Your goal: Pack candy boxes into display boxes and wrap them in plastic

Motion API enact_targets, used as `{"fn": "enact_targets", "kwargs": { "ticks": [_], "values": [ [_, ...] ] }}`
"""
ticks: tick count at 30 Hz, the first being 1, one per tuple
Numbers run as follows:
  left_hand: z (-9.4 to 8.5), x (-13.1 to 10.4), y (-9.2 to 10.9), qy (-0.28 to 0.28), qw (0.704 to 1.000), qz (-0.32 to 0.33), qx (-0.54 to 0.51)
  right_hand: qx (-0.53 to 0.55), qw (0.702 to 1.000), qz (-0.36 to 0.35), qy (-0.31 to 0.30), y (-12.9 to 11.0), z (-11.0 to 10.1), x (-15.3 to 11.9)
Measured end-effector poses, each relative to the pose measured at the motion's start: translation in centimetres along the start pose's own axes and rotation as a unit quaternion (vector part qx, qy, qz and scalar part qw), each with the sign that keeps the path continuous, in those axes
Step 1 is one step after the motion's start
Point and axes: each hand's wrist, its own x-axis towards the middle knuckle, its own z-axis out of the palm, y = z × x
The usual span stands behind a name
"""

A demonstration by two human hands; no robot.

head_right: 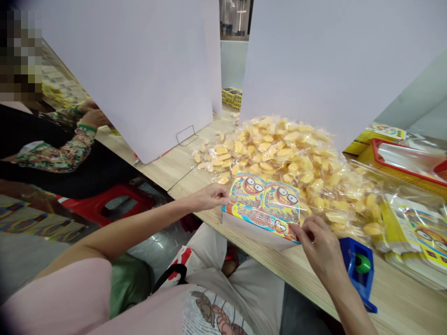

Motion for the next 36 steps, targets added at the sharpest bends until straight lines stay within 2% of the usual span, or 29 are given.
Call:
{"fn": "enact_targets", "kwargs": {
  "ticks": [5,7,12,17,22,28,36],
  "values": [
    [0.0,-0.1,0.3,0.008,1.0,-0.01,-0.023,0.008,1.0,-0.007,0.025,-0.6,-0.1,-0.1],
    [-0.1,-0.2,0.7,0.009,1.0,-0.013,-0.025,0.007,0.999,0.013,0.029,-1.1,-0.3,-0.1],
    [-0.7,-0.1,2.0,-0.003,0.998,-0.045,-0.04,0.062,0.988,0.123,-0.064,-1.9,-1.3,0.3],
    [-0.9,0.2,2.6,-0.021,0.992,-0.081,-0.099,0.199,0.954,0.188,-0.121,-1.6,-2.0,0.7],
    [-1.1,0.2,2.8,-0.02,0.987,-0.102,-0.123,0.28,0.93,0.196,-0.136,-1.5,-2.3,0.9],
    [-1.3,0.6,2.7,-0.05,0.977,-0.112,-0.177,0.303,0.918,0.199,-0.158,-0.9,-2.3,1.4],
    [-1.6,0.9,2.7,-0.052,0.966,-0.142,-0.212,0.339,0.895,0.224,-0.184,-0.5,-2.3,1.7]
  ]
}}
